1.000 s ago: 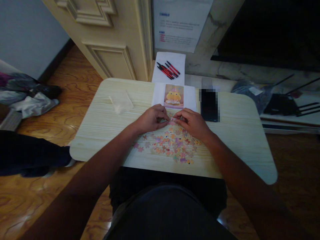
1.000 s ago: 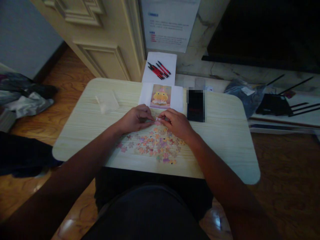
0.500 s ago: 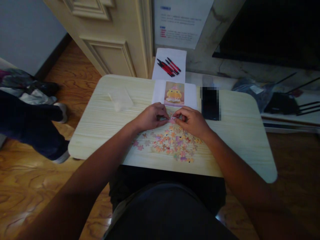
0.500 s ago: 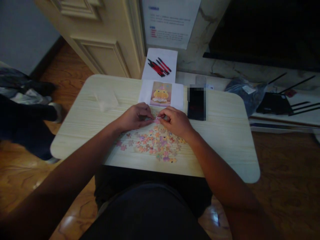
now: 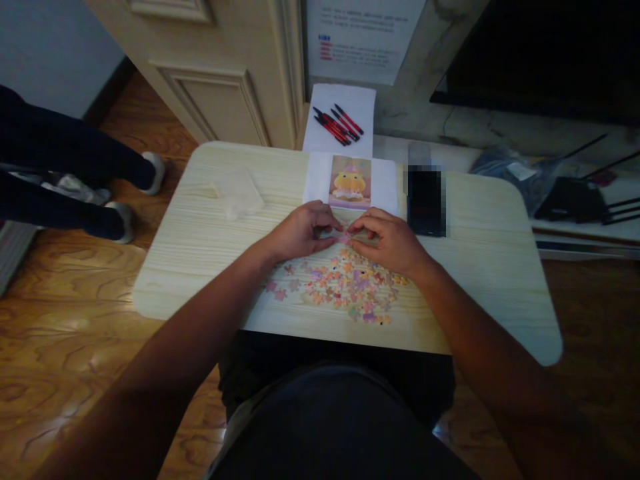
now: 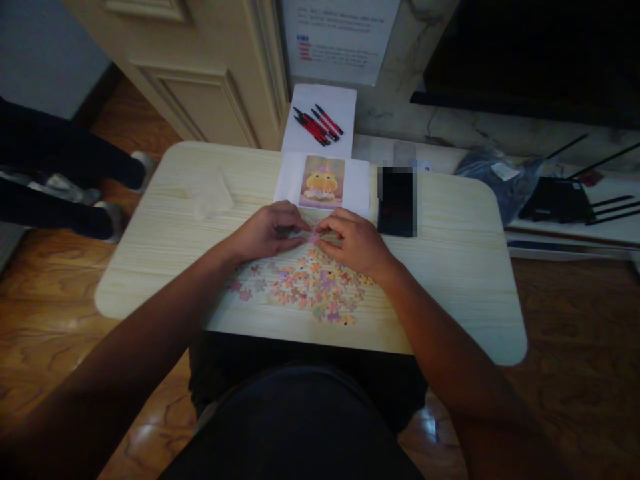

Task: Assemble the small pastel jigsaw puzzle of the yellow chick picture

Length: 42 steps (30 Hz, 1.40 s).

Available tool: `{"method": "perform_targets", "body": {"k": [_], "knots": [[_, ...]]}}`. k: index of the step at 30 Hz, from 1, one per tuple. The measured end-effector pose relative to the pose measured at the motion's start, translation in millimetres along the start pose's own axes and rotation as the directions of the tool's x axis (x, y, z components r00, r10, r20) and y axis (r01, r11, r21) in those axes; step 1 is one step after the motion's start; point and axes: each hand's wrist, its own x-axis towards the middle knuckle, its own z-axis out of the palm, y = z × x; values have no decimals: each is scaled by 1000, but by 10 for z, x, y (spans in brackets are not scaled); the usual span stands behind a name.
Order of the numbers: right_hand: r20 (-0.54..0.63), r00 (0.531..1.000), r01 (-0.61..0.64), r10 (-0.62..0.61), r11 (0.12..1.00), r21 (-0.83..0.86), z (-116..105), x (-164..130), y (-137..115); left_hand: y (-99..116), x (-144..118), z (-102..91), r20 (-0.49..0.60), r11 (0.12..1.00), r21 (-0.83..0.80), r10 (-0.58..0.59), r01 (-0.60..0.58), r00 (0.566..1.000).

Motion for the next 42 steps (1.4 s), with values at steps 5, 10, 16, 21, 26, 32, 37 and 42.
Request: {"method": "perform_targets", "body": {"k": [5,10,16,21,26,32,37,42], "knots": [[-3,1000,11,-11,999,30,-4,-8,-18,-4,-12,4,26,1000,-5,3,-3,1000],[-5,999,47,-47,998,38,-5,-11,-4,-27,-11,16,27,1000,-4,31,-31,999],[-3,1000,26,-26,998,51,4,-11,7,-9,-5,12,26,1000,-13,27,-27,999],[-43,999,-4,5,1000,28,-9,-10,6,23,4,-6,17,1000,-3,22,-22,1000],[-40,999,-10,10,1000,-3,-36,-17,1,23,8,-12,14,1000,30,4,-4,1000],[-20,999,-26,26,1000,0,-36,-25,-2,16,8,-5,19,998,58,-1,0,1000],[-13,1000,-25,25,1000,-6,-17,-11,1,3,11,6,17,999,51,-2,1,1000],[-14,1000,-26,26,1000,5,-11,-8,10,-1,12,-3,11,999,36,-8,7,1000]]}}
